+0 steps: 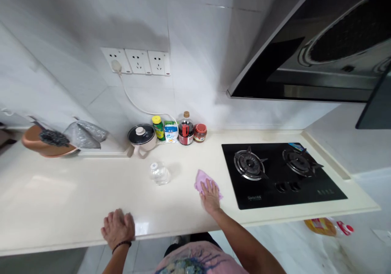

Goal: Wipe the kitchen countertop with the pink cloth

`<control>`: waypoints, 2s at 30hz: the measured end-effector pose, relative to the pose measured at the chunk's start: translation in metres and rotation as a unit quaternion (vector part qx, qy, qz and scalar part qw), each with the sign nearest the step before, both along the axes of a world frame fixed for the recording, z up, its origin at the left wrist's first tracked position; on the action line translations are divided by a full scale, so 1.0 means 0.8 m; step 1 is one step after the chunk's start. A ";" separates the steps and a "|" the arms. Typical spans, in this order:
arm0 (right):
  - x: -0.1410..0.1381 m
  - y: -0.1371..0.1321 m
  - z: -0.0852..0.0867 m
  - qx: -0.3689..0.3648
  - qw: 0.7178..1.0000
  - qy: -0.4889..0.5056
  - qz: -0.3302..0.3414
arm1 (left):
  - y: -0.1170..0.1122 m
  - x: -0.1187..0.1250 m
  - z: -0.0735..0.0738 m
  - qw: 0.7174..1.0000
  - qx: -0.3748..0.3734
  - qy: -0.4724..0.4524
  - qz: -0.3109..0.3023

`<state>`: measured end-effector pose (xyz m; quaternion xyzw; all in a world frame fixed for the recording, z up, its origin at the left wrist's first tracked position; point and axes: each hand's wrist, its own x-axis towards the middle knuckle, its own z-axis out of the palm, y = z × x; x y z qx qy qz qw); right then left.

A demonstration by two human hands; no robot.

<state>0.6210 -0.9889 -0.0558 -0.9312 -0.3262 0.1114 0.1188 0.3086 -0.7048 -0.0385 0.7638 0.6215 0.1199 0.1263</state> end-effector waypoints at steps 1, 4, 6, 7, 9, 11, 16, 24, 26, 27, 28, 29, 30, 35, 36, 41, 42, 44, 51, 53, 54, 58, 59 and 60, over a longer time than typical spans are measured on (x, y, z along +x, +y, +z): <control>-0.018 0.012 0.003 0.012 0.999 0.018 0.044 | 0.000 -0.001 -0.002 1.000 0.000 -0.003 0.002; -0.071 0.034 0.010 0.031 0.977 0.084 0.192 | 0.000 -0.003 -0.007 1.000 -0.005 -0.009 0.005; -0.096 0.036 0.012 0.036 0.952 0.114 0.283 | -0.001 -0.003 -0.009 1.000 -0.010 -0.011 0.007; -0.103 0.032 0.012 0.038 0.941 0.118 0.315 | -0.001 -0.003 -0.010 1.000 -0.011 -0.013 0.009; -0.104 0.013 0.010 0.039 0.934 0.104 0.339 | -0.001 -0.004 -0.011 1.000 -0.011 -0.015 0.010; -0.090 -0.024 0.003 0.030 0.948 0.067 0.310 | -0.001 -0.004 -0.012 1.000 -0.008 -0.020 0.009; -0.035 -0.174 -0.033 -0.036 0.993 -0.070 0.085 | -0.001 -0.005 -0.012 0.999 -0.005 -0.040 0.003; -0.058 -0.210 -0.075 -0.043 0.986 -0.150 -0.061 | -0.001 -0.007 -0.017 0.999 -0.002 -0.054 -0.001; -0.082 -0.164 -0.067 -0.042 0.992 -0.121 0.000 | -0.001 -0.007 -0.017 0.998 -0.007 -0.057 -0.001; -0.094 -0.139 -0.059 -0.045 0.993 -0.096 0.042 | -0.001 -0.007 -0.017 0.998 -0.009 -0.058 0.000; -0.105 -0.112 -0.050 -0.048 0.993 -0.068 0.081 | -0.001 -0.007 -0.016 0.998 -0.009 -0.058 0.000; -0.114 -0.086 -0.039 -0.052 0.991 -0.040 0.115 | -0.001 -0.007 -0.016 0.998 -0.009 -0.058 0.000; -0.123 -0.060 -0.027 -0.054 0.988 -0.010 0.146 | -0.001 -0.007 -0.016 0.998 -0.009 -0.058 0.000; -0.151 0.056 0.021 -0.048 0.945 0.136 0.295 | -0.002 -0.008 -0.016 0.998 -0.004 -0.060 -0.001; -0.155 0.073 0.026 -0.048 0.935 0.153 0.315 | -0.002 -0.008 -0.016 0.998 -0.003 -0.060 -0.002; -0.154 0.101 0.029 -0.048 0.920 0.171 0.349 | -0.001 -0.009 -0.022 0.998 -0.001 -0.057 -0.003; -0.147 0.094 0.027 -0.050 0.923 0.163 0.344 | -0.001 -0.009 -0.023 0.998 0.000 -0.055 -0.003; -0.123 0.064 0.020 -0.056 0.941 0.131 0.308 | 0.000 -0.009 -0.025 0.999 0.003 -0.053 -0.001; -0.004 -0.122 -0.039 -0.045 0.996 -0.070 -0.044 | -0.002 -0.007 -0.018 0.999 -0.015 -0.051 -0.003; 0.017 -0.152 -0.060 0.008 0.991 -0.088 -0.101 | -0.003 -0.007 -0.014 0.998 -0.021 -0.055 -0.002; 0.022 -0.154 -0.068 0.033 0.987 -0.091 -0.127 | -0.003 -0.006 -0.013 0.998 -0.023 -0.056 -0.001; 0.003 -0.091 -0.069 0.058 0.979 -0.071 -0.183 | -0.004 -0.006 -0.007 0.998 -0.028 -0.056 0.001; -0.010 -0.062 -0.061 0.039 0.984 -0.057 -0.166 | -0.004 -0.006 -0.006 0.998 -0.032 -0.054 0.002; -0.024 -0.030 -0.049 0.008 0.991 -0.036 -0.130 | -0.004 -0.006 -0.005 0.998 -0.036 -0.053 0.002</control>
